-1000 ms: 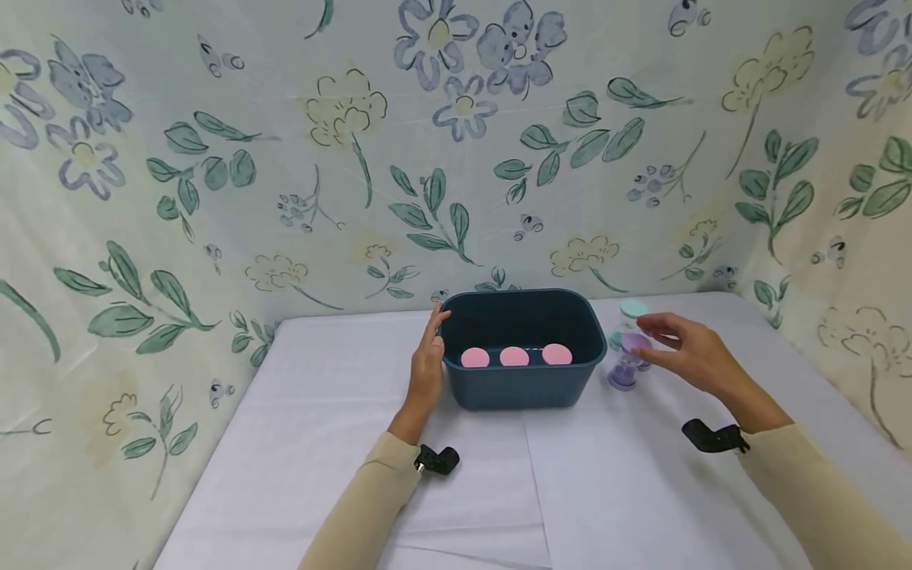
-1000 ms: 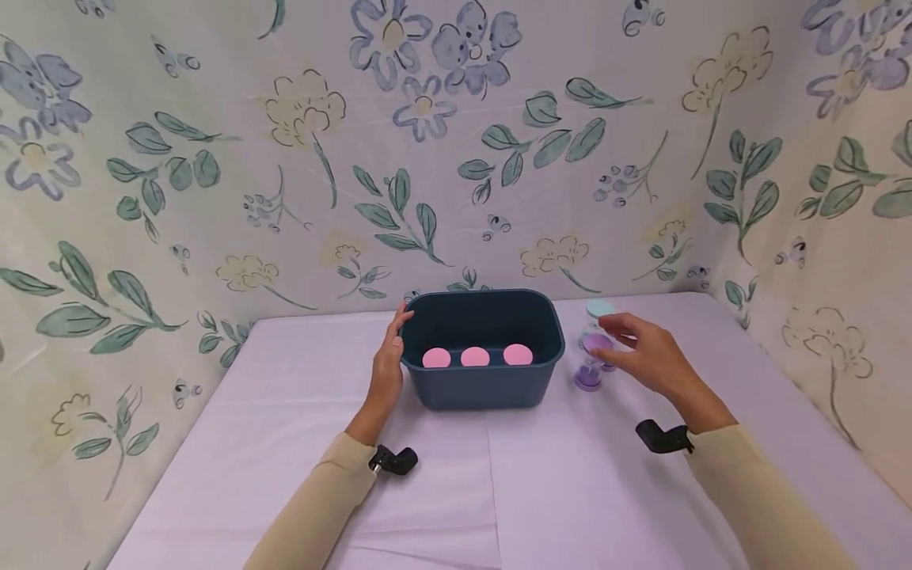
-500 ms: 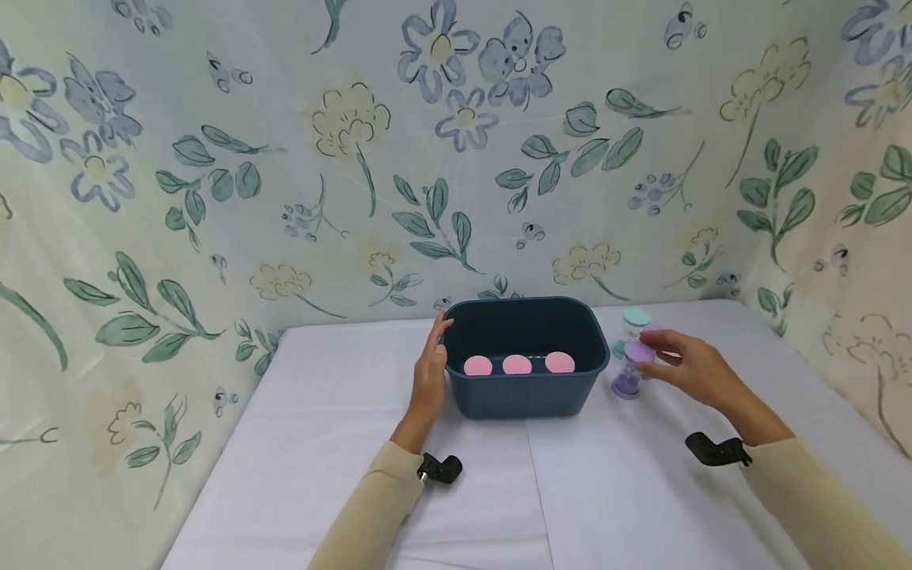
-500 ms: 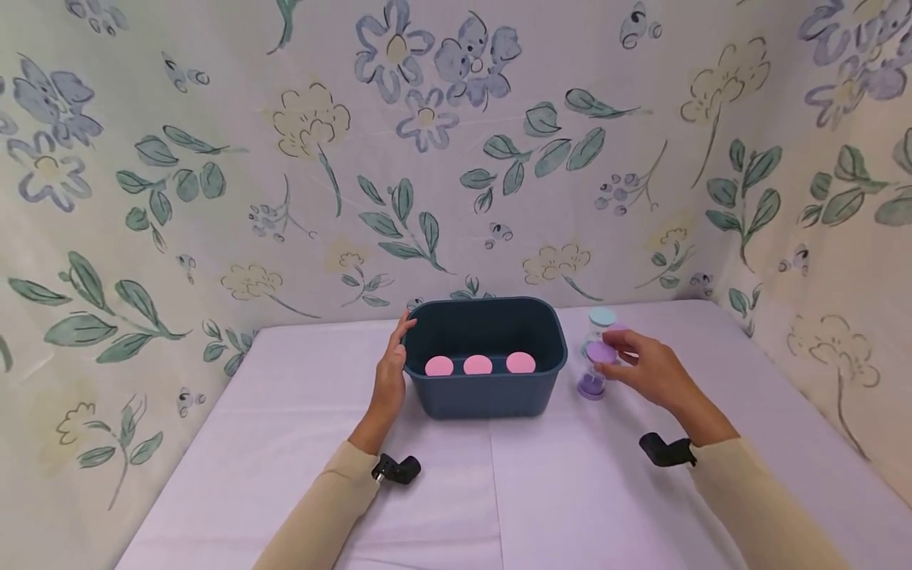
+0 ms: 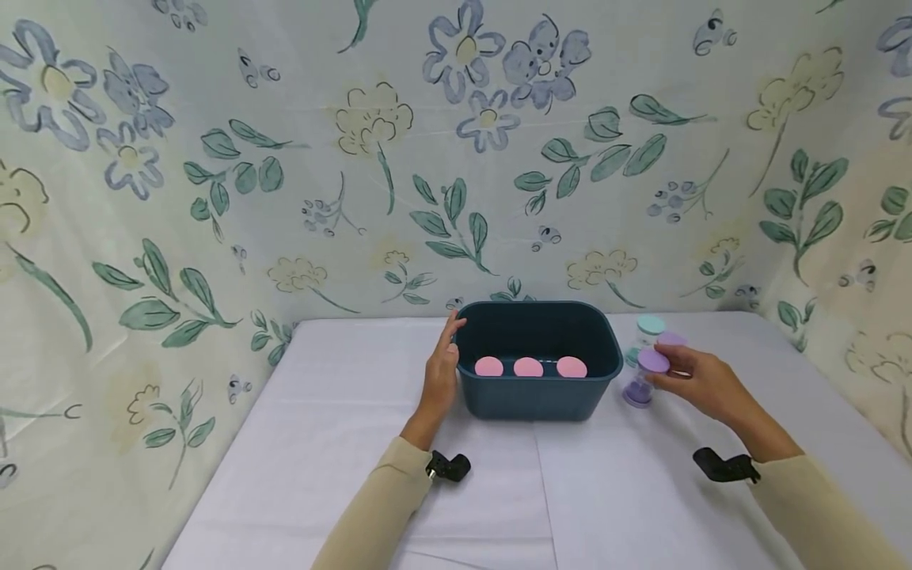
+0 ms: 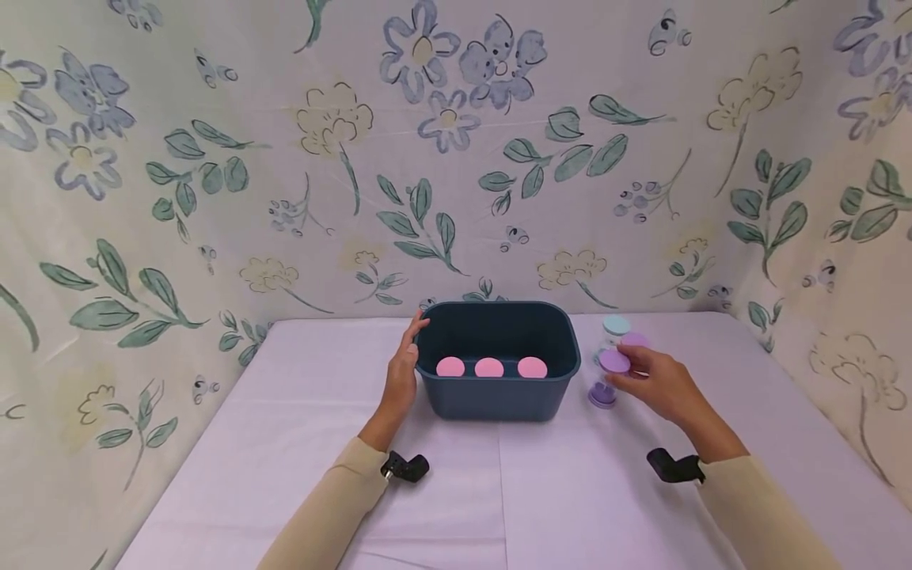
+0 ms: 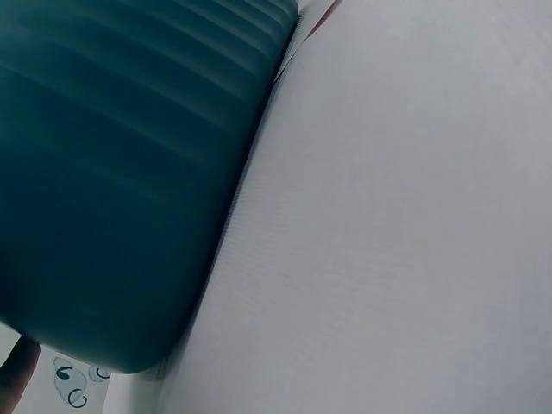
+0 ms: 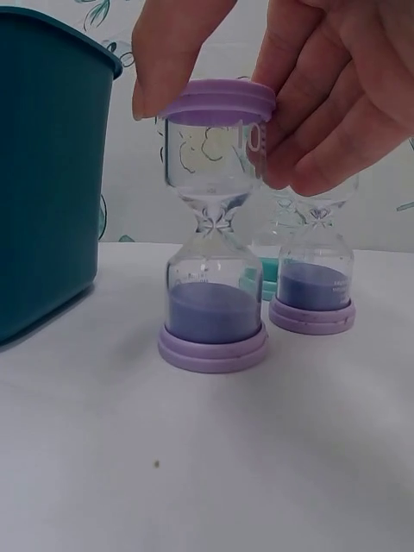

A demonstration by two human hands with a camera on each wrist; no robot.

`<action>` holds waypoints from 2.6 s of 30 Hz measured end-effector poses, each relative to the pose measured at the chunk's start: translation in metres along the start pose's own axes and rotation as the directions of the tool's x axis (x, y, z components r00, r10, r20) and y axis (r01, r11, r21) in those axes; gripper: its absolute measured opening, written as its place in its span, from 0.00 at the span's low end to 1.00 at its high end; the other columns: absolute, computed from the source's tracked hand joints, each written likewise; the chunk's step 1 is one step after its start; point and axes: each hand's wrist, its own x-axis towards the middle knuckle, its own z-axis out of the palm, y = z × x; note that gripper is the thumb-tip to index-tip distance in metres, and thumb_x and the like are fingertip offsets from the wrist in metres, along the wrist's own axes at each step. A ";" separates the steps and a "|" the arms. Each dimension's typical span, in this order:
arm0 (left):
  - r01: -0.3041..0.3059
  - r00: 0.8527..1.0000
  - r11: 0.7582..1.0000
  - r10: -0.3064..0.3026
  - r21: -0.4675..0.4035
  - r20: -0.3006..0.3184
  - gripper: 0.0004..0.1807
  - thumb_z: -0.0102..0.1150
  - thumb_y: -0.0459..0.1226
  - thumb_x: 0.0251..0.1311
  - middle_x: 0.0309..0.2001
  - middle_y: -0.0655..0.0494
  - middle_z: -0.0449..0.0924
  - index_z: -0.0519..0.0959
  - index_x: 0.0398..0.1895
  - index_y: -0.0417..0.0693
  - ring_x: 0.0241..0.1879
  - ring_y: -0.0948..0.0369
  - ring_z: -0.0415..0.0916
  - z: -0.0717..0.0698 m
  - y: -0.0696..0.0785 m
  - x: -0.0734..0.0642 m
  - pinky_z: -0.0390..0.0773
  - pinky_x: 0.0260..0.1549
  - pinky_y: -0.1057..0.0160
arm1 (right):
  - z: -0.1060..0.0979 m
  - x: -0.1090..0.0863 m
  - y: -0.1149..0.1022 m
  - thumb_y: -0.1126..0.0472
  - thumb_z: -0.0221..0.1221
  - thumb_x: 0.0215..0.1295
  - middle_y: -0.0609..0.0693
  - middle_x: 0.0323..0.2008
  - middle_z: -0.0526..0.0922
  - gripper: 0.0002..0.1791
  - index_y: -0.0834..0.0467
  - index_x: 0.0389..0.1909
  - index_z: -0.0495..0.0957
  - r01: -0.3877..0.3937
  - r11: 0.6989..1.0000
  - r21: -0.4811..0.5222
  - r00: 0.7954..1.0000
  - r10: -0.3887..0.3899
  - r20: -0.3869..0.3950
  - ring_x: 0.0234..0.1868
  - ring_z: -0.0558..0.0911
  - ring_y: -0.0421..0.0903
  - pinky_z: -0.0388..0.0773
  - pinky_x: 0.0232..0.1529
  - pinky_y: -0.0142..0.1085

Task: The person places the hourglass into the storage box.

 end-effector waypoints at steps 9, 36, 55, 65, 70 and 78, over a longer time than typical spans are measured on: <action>0.001 1.000 1.000 0.000 0.012 -0.013 0.26 0.31 0.31 0.68 0.74 0.42 0.52 0.62 0.68 0.32 0.73 0.45 0.48 0.001 -0.003 0.000 0.52 0.67 0.41 | 0.008 0.005 0.007 0.46 0.62 0.62 0.74 0.59 0.70 0.44 0.73 0.67 0.59 -0.030 0.999 0.016 1.000 0.030 -0.003 0.57 0.73 0.70 0.77 0.48 0.55; -0.012 1.000 1.000 0.012 0.004 -0.019 0.30 0.27 0.52 0.72 0.75 0.50 0.51 0.61 0.71 0.50 0.74 0.58 0.45 0.008 -0.049 -0.001 0.53 0.67 0.42 | 0.013 0.005 0.010 0.42 0.59 0.63 0.74 0.56 0.73 0.43 0.73 0.64 0.62 -0.064 0.997 0.033 0.998 0.065 -0.008 0.56 0.74 0.69 0.75 0.50 0.57; 0.001 1.000 0.999 -0.001 -0.038 -0.002 0.26 0.31 0.31 0.67 0.74 0.40 0.51 0.61 0.68 0.32 0.73 0.45 0.47 -0.001 -0.005 0.000 0.54 0.65 0.38 | 0.012 0.000 0.006 0.41 0.59 0.63 0.74 0.56 0.72 0.43 0.72 0.64 0.62 -0.043 0.999 -0.003 0.997 0.042 -0.059 0.55 0.74 0.70 0.76 0.47 0.58; 0.013 1.000 1.000 -0.013 -0.028 -0.005 0.26 0.30 0.32 0.68 0.74 0.45 0.51 0.61 0.68 0.32 0.74 0.46 0.46 -0.001 -0.006 -0.001 0.53 0.67 0.41 | 0.008 -0.001 -0.005 0.44 0.60 0.63 0.72 0.52 0.76 0.39 0.71 0.62 0.65 0.006 1.000 0.013 0.992 -0.004 -0.128 0.51 0.78 0.68 0.81 0.42 0.52; 0.009 1.000 1.000 -0.009 -0.019 -0.003 0.26 0.30 0.31 0.68 0.74 0.45 0.51 0.61 0.68 0.32 0.73 0.45 0.46 -0.001 -0.005 -0.001 0.54 0.66 0.40 | 0.004 -0.002 -0.011 0.45 0.61 0.63 0.72 0.53 0.76 0.39 0.71 0.63 0.65 0.026 0.999 0.027 0.989 -0.022 -0.146 0.50 0.79 0.68 0.82 0.40 0.48; -0.004 1.000 0.999 0.004 -0.035 -0.007 0.27 0.30 0.30 0.66 0.74 0.40 0.51 0.61 0.68 0.32 0.73 0.45 0.46 -0.001 -0.005 0.000 0.54 0.65 0.39 | 0.000 0.000 -0.016 0.45 0.62 0.62 0.71 0.51 0.78 0.38 0.70 0.62 0.67 0.031 0.999 0.040 0.986 -0.024 -0.167 0.49 0.79 0.66 0.82 0.35 0.32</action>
